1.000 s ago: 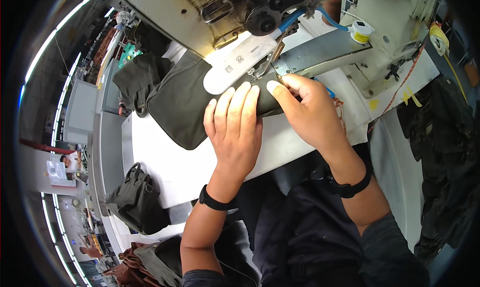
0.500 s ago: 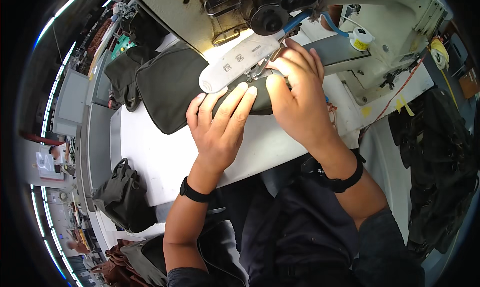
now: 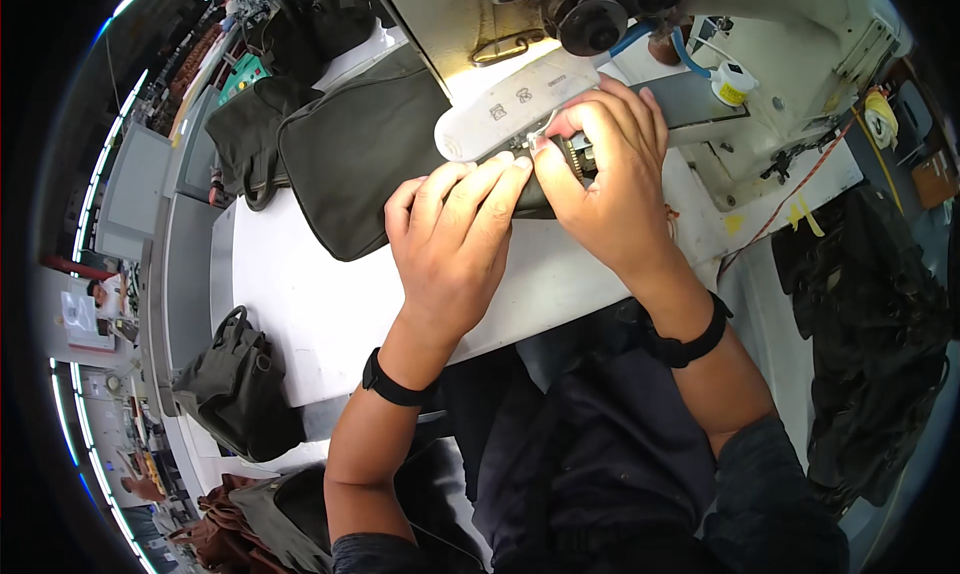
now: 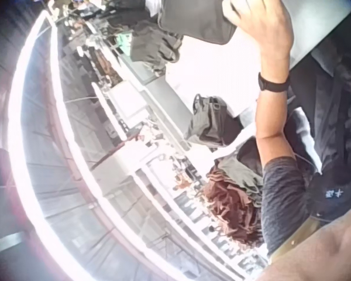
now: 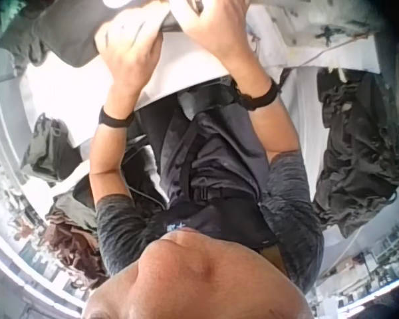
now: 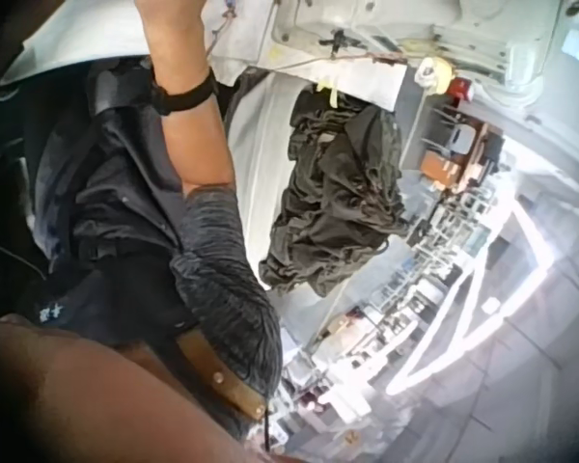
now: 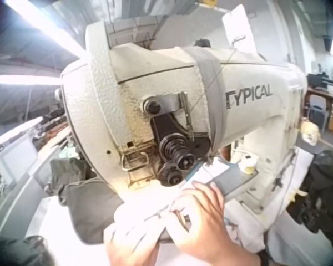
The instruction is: The person sews a dark green bag using an industrial sewing machine, attaching a zipper and a metal D-ring. They guide the bag under the needle, adjust the fabric, and trim threads with scissors. The person repeats the process on multiple bags, handling them one at a time.
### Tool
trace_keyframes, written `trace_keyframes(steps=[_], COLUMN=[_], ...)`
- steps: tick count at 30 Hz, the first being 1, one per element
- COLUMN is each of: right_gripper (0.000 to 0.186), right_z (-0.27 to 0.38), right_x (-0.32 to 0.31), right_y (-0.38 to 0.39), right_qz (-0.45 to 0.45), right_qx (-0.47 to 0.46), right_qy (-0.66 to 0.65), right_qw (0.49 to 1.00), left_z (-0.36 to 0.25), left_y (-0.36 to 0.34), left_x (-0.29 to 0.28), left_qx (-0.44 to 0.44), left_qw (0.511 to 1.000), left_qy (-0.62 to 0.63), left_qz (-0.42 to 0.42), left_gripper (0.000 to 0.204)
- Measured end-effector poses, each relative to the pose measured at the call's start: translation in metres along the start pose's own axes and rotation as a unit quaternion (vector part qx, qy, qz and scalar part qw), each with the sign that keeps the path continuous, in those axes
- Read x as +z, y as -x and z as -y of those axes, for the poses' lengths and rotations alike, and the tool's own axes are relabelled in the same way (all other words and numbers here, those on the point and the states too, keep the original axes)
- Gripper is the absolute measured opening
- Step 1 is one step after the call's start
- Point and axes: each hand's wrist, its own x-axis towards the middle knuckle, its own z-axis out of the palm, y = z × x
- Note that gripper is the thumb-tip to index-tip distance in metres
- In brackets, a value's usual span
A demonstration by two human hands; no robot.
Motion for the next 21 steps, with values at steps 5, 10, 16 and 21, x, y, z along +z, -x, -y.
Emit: trace_keyframes(steps=[5,10,16,21], right_gripper=[0.012,0.011,0.011,0.012], right_z=[-0.0025,0.0001,-0.0009,-0.0001], right_x=[0.0046,0.0075,0.0047,0.0060], right_y=[-0.0022,-0.0015,-0.0024,-0.0018], right_qz=[-0.006,-0.013,-0.001,-0.004], right_qx=[-0.003,0.007,0.005,0.006], right_qy=[-0.001,-0.011,0.000,-0.010], right_qw=[1.000,1.000,1.000,1.000], left_z=[-0.0026,-0.0047,-0.0030,0.0018], left_y=[-0.0030,-0.0024,-0.0035,-0.0024], left_x=[-0.0042,-0.0075,-0.0061,-0.0050], left_qx=[-0.009,-0.026,-0.023,-0.014], left_qw=[1.000,0.999,0.999,0.999], left_qy=[0.006,0.015,0.031,0.028], left_qz=[0.011,0.023,0.013,0.006], left_gripper=[0.052,0.044,0.044,0.044])
